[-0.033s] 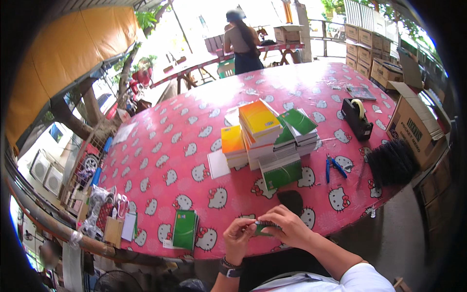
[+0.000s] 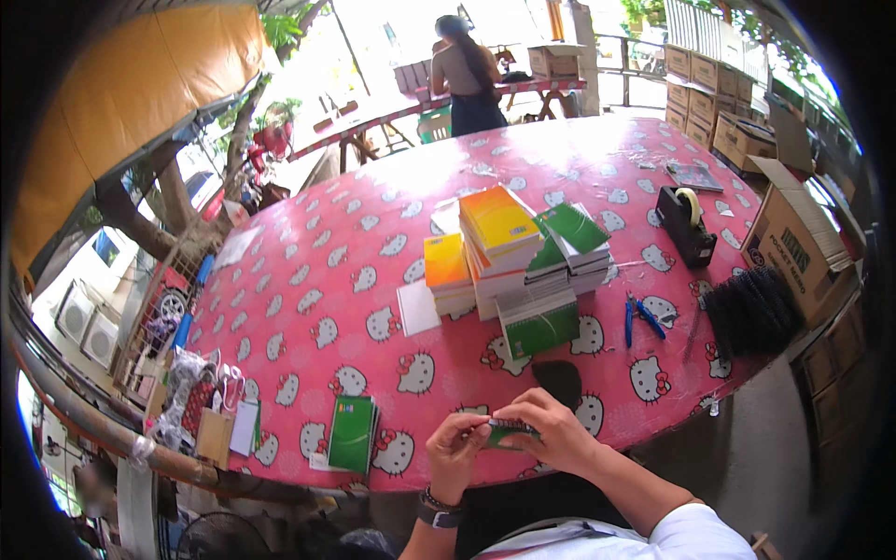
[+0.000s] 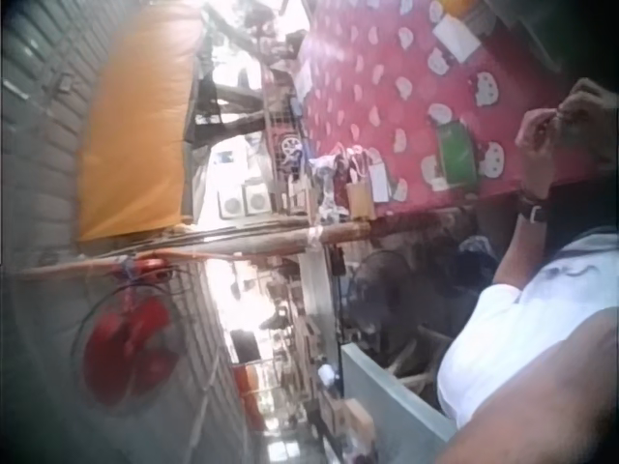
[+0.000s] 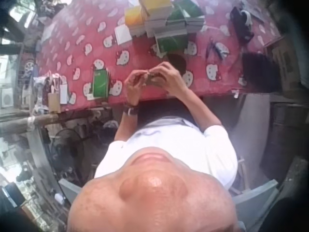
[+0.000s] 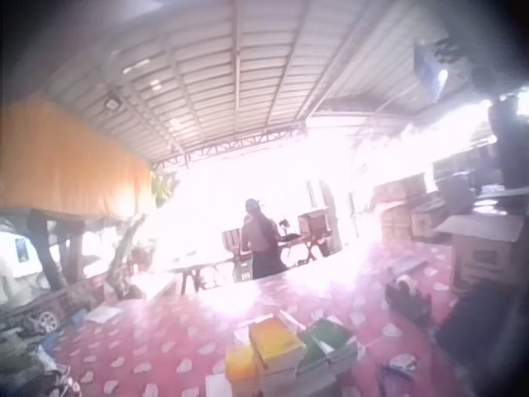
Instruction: The person assembles notebooks by hand, aligning pages and covers, inserting a plastic spiral binding through the pre-punched holes, and then trimming the excess coil with pliers.
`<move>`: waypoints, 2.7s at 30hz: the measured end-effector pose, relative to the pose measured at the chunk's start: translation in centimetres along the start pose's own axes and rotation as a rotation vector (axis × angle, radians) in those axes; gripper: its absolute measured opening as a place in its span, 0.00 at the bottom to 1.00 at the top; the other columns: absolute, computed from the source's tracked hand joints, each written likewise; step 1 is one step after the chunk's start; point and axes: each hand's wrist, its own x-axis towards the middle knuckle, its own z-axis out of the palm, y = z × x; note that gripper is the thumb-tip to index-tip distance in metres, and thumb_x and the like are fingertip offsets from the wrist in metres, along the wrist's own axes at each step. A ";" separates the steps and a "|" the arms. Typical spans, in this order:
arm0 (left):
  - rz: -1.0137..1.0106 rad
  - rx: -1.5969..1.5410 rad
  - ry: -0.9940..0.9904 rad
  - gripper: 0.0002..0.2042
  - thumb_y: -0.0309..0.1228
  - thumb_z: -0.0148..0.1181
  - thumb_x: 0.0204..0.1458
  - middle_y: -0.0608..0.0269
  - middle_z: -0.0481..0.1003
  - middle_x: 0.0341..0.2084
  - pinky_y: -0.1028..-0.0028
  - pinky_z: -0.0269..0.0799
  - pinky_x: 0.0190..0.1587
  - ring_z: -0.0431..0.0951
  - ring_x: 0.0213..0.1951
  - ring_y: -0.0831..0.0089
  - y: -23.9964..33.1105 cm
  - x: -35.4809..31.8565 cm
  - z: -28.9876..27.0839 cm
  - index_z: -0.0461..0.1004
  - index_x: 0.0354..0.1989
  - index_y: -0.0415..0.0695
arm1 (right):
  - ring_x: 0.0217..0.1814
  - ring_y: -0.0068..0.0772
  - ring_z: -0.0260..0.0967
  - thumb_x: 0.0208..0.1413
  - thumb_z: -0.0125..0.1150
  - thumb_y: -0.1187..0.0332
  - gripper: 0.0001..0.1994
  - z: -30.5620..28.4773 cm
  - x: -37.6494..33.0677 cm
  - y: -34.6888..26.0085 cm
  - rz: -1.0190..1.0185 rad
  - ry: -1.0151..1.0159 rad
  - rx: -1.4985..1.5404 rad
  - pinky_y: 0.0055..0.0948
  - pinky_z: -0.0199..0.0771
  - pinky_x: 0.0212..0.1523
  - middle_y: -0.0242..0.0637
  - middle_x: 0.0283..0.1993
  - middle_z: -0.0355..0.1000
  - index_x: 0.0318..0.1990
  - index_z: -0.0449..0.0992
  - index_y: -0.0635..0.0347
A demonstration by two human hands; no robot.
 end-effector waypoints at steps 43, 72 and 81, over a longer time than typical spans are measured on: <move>0.423 0.460 0.189 0.05 0.22 0.63 0.45 0.63 0.74 0.27 0.74 0.70 0.34 0.74 0.32 0.71 2.1 -2.2 -2.9 0.76 0.31 0.44 | 0.29 0.23 0.65 0.48 0.65 0.73 0.08 4.8 1.5 -0.8 0.138 -0.135 0.234 0.20 0.65 0.28 0.36 0.31 0.68 0.34 0.72 0.65; 0.199 0.699 1.017 0.09 0.26 0.55 0.54 0.62 0.70 0.31 0.72 0.69 0.37 0.70 0.32 0.73 -1.4 -3.2 -21.9 0.67 0.42 0.38 | 0.54 0.40 0.65 0.48 0.55 0.79 0.22 12.3 10.2 5.6 0.091 -0.336 0.211 0.30 0.67 0.50 0.45 0.60 0.60 0.53 0.63 0.57; 0.310 1.406 0.445 0.20 0.20 0.58 0.37 0.54 0.71 0.31 0.64 0.71 0.39 0.74 0.34 0.53 2.3 -4.0 -23.8 0.65 0.43 0.42 | 0.58 0.54 0.59 0.38 0.48 0.86 0.20 19.7 14.0 7.5 -0.243 -0.686 -0.061 0.44 0.64 0.53 0.54 0.49 0.63 0.44 0.62 0.63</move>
